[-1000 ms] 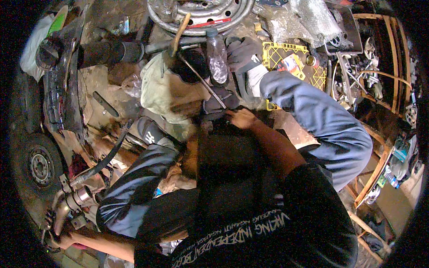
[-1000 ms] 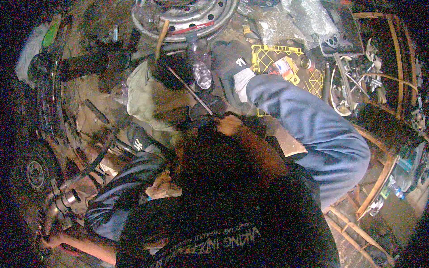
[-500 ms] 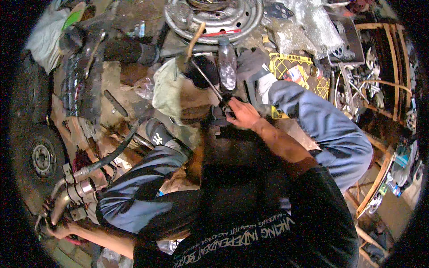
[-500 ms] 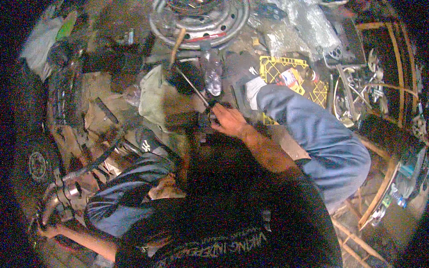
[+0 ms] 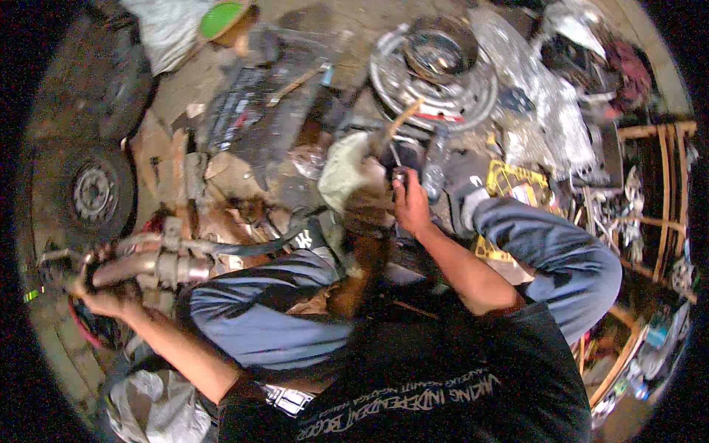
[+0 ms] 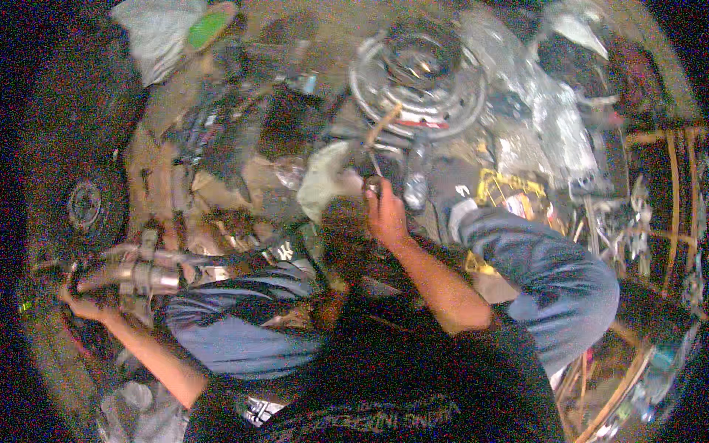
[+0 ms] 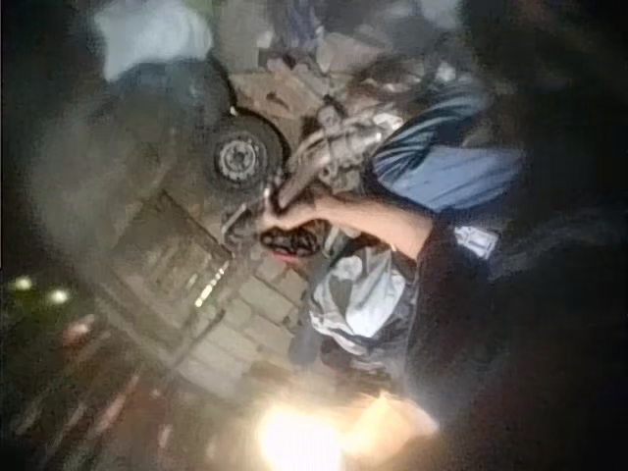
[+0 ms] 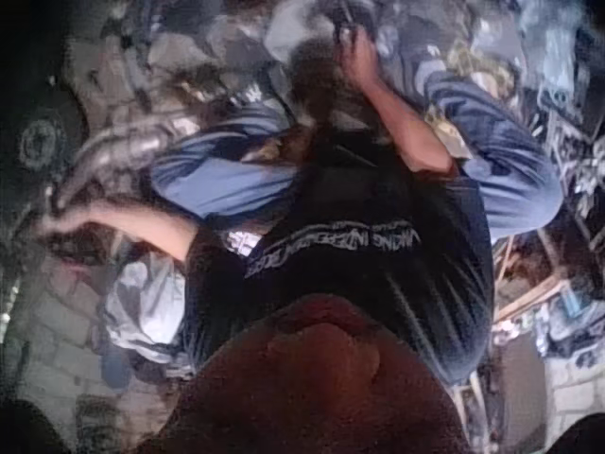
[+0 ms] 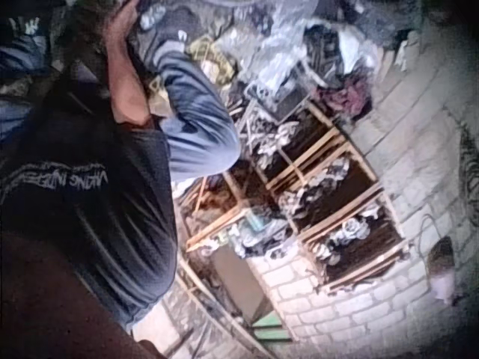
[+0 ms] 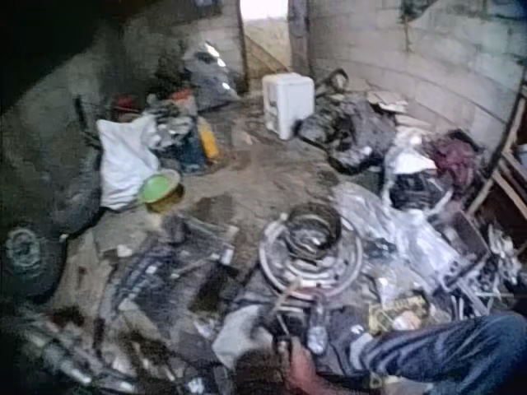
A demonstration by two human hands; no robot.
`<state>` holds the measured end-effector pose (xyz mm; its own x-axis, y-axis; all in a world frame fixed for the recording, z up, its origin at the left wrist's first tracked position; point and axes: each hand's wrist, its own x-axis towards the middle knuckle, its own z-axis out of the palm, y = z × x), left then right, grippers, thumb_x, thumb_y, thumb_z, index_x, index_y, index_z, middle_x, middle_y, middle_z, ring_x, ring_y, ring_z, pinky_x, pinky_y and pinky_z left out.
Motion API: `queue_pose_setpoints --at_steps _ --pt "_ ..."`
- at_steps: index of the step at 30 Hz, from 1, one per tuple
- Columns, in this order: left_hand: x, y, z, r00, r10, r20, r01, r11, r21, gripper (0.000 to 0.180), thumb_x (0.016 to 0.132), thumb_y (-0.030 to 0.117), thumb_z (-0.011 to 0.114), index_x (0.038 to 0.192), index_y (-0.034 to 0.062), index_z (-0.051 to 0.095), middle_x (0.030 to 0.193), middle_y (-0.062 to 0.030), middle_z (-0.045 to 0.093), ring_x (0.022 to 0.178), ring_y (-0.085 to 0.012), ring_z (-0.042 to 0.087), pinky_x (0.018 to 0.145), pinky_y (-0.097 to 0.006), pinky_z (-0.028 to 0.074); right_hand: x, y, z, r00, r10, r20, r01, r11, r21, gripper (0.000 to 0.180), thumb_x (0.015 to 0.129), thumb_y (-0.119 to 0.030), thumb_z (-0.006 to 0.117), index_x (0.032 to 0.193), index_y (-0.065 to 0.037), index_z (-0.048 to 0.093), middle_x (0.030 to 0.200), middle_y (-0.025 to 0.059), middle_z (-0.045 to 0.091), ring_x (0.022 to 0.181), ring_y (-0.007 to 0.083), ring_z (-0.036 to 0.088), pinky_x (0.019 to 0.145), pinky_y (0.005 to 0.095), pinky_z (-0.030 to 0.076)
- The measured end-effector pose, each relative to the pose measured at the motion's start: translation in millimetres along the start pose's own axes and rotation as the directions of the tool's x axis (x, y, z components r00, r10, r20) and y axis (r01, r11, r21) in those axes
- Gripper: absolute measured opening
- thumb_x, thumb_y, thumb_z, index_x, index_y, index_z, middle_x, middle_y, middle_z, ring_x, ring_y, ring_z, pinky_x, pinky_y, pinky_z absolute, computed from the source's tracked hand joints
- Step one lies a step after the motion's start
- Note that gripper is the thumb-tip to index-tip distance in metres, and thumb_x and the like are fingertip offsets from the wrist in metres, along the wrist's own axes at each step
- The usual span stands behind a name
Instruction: The person sits on the floor in a cluttered garage and works on a metal exhaust pipe. They use a wrench to tighten bolts on the pipe, repeatedly adjusting the pipe's position and wiping it with a cloth.
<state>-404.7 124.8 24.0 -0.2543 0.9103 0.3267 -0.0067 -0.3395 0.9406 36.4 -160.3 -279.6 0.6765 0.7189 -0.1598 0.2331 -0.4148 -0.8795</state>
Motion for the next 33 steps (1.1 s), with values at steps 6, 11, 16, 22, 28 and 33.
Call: queue_pose_setpoints --at_steps 6,11,16,22,28,33 --pt "-69 35 70 0.985 -0.064 -0.163 0.047 0.994 -0.103 0.036 0.078 0.025 0.055 0.097 -0.0055 0.058 0.083 -0.0186 0.063 0.068 -0.0333 0.063 0.071 -0.045 0.053 16 -168 -16 0.875 -0.479 -0.067 0.482 0.854 0.195 0.033 0.086 -0.018 0.064 0.113 -0.004 0.050 0.082 0.0141 0.061 0.077 0.0267 0.062 0.073 0.0359 0.050" --pt "-102 44 96 0.981 -0.182 -0.069 0.148 0.928 -0.342 0.021 0.074 0.014 0.055 0.088 0.0000 0.050 0.072 -0.0160 0.058 0.057 -0.0297 0.059 0.055 -0.043 0.052 -10 -299 -49 0.727 -0.675 0.125 0.600 0.713 0.362 0.033 0.081 -0.005 0.067 0.110 -0.004 0.052 0.090 0.0101 0.063 0.078 0.0201 0.061 0.074 0.0322 0.049" --pt "-143 32 109 0.981 -0.191 -0.041 0.144 0.847 -0.512 0.022 0.071 0.006 0.055 0.089 -0.0005 0.045 0.065 -0.0113 0.051 0.051 -0.0246 0.052 0.050 -0.040 0.049 -30 -353 -50 0.482 -0.664 0.571 0.602 0.725 0.335 0.033 0.082 -0.008 0.069 0.110 -0.006 0.052 0.094 0.0181 0.066 0.084 0.0351 0.066 0.068 0.0388 0.052" --pt "-145 51 117 0.982 -0.183 -0.039 0.107 0.720 -0.686 0.009 0.076 0.006 0.052 0.082 -0.0001 0.049 0.065 -0.0125 0.050 0.052 -0.0241 0.051 0.051 -0.038 0.047 -53 -329 -28 0.312 -0.709 0.632 0.708 0.618 0.343 0.031 0.082 -0.019 0.071 0.105 -0.002 0.061 0.095 0.0217 0.066 0.090 0.0390 0.064 0.077 0.0397 0.051" --pt "-147 47 113 0.986 -0.082 -0.149 -0.032 0.771 -0.636 0.010 0.076 0.005 0.052 0.083 -0.0002 0.049 0.066 -0.0122 0.050 0.052 -0.0244 0.051 0.051 -0.038 0.047 -63 -317 -23 0.231 -0.776 0.587 0.742 0.531 0.410 0.029 0.082 -0.013 0.068 0.106 0.000 0.058 0.099 0.0215 0.064 0.092 0.0401 0.062 0.078 0.0418 0.050" --pt "-148 59 119 0.980 -0.081 -0.180 -0.048 0.788 -0.614 0.013 0.073 0.004 0.051 0.085 0.0011 0.048 0.067 -0.0107 0.049 0.053 -0.0227 0.049 0.050 -0.037 0.046 -72 -310 -18 0.335 -0.779 0.531 0.703 0.581 0.410 0.026 0.082 -0.007 0.066 0.104 0.000 0.056 0.096 0.0207 0.062 0.091 0.0405 0.061 0.077 0.0429 0.049"
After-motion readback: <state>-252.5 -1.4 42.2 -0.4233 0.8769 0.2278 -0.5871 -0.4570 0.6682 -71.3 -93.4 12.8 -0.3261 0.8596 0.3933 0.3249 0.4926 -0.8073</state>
